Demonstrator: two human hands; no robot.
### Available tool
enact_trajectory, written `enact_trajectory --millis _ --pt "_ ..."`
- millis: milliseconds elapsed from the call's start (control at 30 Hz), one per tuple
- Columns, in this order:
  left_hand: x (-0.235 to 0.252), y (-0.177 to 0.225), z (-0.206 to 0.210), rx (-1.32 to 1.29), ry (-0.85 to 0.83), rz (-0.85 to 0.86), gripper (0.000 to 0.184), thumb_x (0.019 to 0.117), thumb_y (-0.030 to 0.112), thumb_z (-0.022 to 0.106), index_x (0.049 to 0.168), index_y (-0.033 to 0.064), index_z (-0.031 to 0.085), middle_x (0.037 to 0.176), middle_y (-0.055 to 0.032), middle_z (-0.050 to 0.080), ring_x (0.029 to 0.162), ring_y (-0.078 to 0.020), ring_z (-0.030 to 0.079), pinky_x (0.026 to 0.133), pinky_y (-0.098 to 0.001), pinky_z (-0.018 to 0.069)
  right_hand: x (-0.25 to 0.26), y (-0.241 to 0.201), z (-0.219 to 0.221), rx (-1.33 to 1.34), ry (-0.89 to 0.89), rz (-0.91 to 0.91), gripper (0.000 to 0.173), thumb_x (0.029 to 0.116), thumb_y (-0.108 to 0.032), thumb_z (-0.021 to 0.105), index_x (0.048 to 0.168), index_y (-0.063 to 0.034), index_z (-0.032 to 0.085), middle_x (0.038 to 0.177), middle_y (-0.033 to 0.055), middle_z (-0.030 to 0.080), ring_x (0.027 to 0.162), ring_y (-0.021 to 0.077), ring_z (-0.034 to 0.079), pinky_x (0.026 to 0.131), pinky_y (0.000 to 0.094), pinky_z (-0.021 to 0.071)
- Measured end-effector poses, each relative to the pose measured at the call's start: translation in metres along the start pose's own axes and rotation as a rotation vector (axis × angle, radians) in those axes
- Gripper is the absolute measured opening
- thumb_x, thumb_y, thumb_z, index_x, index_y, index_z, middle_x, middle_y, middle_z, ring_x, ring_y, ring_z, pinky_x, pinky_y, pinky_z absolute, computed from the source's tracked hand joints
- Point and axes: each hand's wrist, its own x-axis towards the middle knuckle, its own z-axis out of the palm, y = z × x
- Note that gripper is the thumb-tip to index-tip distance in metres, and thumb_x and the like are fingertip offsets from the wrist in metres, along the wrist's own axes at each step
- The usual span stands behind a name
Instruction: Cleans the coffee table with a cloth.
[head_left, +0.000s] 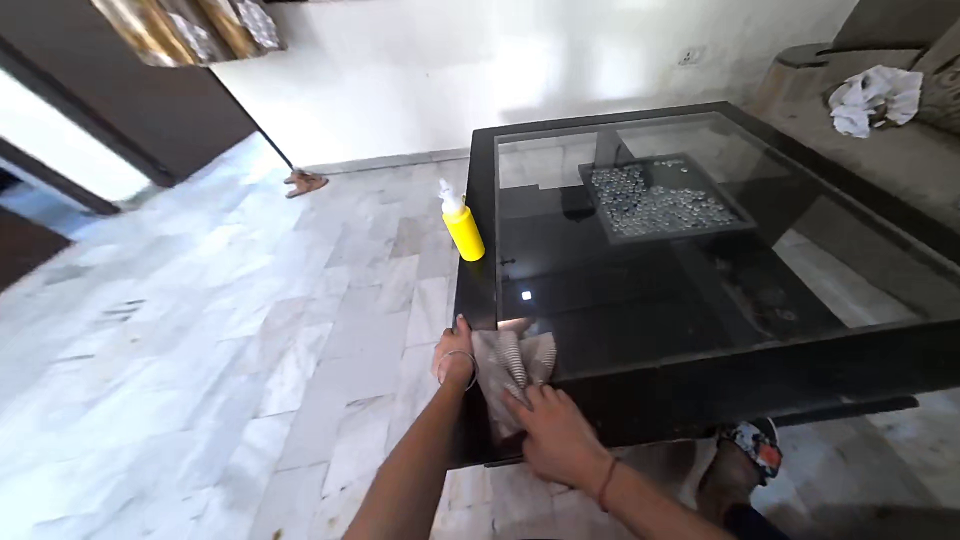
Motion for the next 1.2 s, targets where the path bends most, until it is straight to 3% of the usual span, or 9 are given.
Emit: enact_trajectory --millis 233,367,533,667,867,967,1033,1133,1200 --pt "-0.004 0.003 -0.001 -0.005 -0.011 -0.007 0.069 0.1113 0.054 0.023 0.138 0.0042 0.062 0.135 -0.0264 0.064 0.131 -0.0425 0.059 0.105 -0.0624 0.0459 -0.076 0.174 -0.061 -0.220 0.374 0.382 0.061 0.0905 -0.019 0.070 0.149 -0.0264 0.056 0.133 0.0252 0.062 0.114 0.0465 0.064 0.092 0.0623 0.0516" --pt "-0.003 0.005 -0.001 0.011 -0.004 -0.018 0.066 0.1113 0.054 0.025 0.140 0.0073 0.061 0.135 -0.0242 0.065 0.131 -0.0402 0.059 0.106 -0.0609 0.0460 -0.144 0.285 -0.088 -0.152 0.688 0.881 0.050 0.0964 -0.014 0.069 0.145 -0.0178 0.060 0.140 0.0375 0.051 0.121 0.0619 0.053 0.089 0.0755 0.0458" --pt "-0.001 0.008 0.000 0.048 -0.001 -0.054 0.066 0.1112 0.055 0.023 0.141 0.0089 0.060 0.136 -0.0222 0.065 0.132 -0.0380 0.060 0.106 -0.0583 0.0473 -0.146 0.310 -0.097 0.093 0.993 1.223 0.044 0.0988 -0.017 0.064 0.140 -0.0017 0.060 0.144 0.0461 0.041 0.133 0.0680 0.038 0.099 0.0818 0.0336" --pt "-0.002 0.010 0.001 0.064 0.016 -0.053 0.066 0.1114 0.054 0.023 0.141 0.0086 0.060 0.135 -0.0224 0.066 0.131 -0.0380 0.061 0.105 -0.0589 0.0474 -0.066 0.259 -0.113 0.093 0.858 1.051 0.041 0.1034 -0.015 0.058 0.143 -0.0025 0.058 0.138 0.0397 0.053 0.128 0.0600 0.051 0.098 0.0726 0.0438" --pt "-0.005 0.008 0.003 0.083 0.044 -0.035 0.068 0.1117 0.053 0.022 0.140 0.0041 0.060 0.136 -0.0269 0.063 0.133 -0.0428 0.058 0.106 -0.0623 0.0444 0.053 0.102 -0.062 0.043 0.466 0.307 0.047 0.0960 -0.003 0.060 0.140 -0.0201 0.065 0.140 0.0187 0.062 0.131 0.0455 0.053 0.102 0.0626 0.0456" --pt "-0.006 0.008 0.002 0.234 0.024 -0.012 0.041 0.1098 0.025 0.047 0.142 0.0011 0.054 0.138 -0.0283 0.060 0.132 -0.0423 0.058 0.106 -0.0595 0.0472 0.074 0.041 -0.032 -0.004 0.173 -0.114 0.053 0.0965 0.003 0.055 0.145 -0.0175 0.060 0.148 0.0197 0.055 0.136 0.0426 0.049 0.108 0.0580 0.0414" --pt "-0.005 0.006 0.003 0.273 0.036 0.001 0.039 0.1083 0.021 0.050 0.141 -0.0006 0.054 0.138 -0.0290 0.060 0.131 -0.0430 0.058 0.105 -0.0599 0.0475 0.077 0.039 -0.026 -0.041 0.160 -0.203 0.053 0.0968 0.005 0.056 0.146 -0.0148 0.059 0.148 0.0197 0.054 0.135 0.0407 0.050 0.107 0.0548 0.0422" --pt "0.004 0.001 0.009 0.128 0.113 0.021 0.069 0.1128 0.050 0.022 0.137 -0.0017 0.061 0.137 -0.0314 0.061 0.134 -0.0470 0.055 0.108 -0.0648 0.0424 0.076 0.085 -0.046 -0.106 0.309 -0.067 0.052 0.0941 0.006 0.061 0.142 -0.0152 0.063 0.148 0.0185 0.055 0.131 0.0417 0.053 0.104 0.0550 0.0448" --pt "0.006 0.001 0.010 0.115 0.120 0.030 0.076 0.1117 0.054 0.018 0.136 -0.0035 0.061 0.137 -0.0322 0.060 0.134 -0.0476 0.054 0.109 -0.0642 0.0416 0.063 0.137 -0.071 -0.132 0.429 0.109 0.053 0.0950 0.009 0.057 0.142 -0.0149 0.063 0.151 0.0189 0.054 0.133 0.0450 0.052 0.103 0.0589 0.0433"
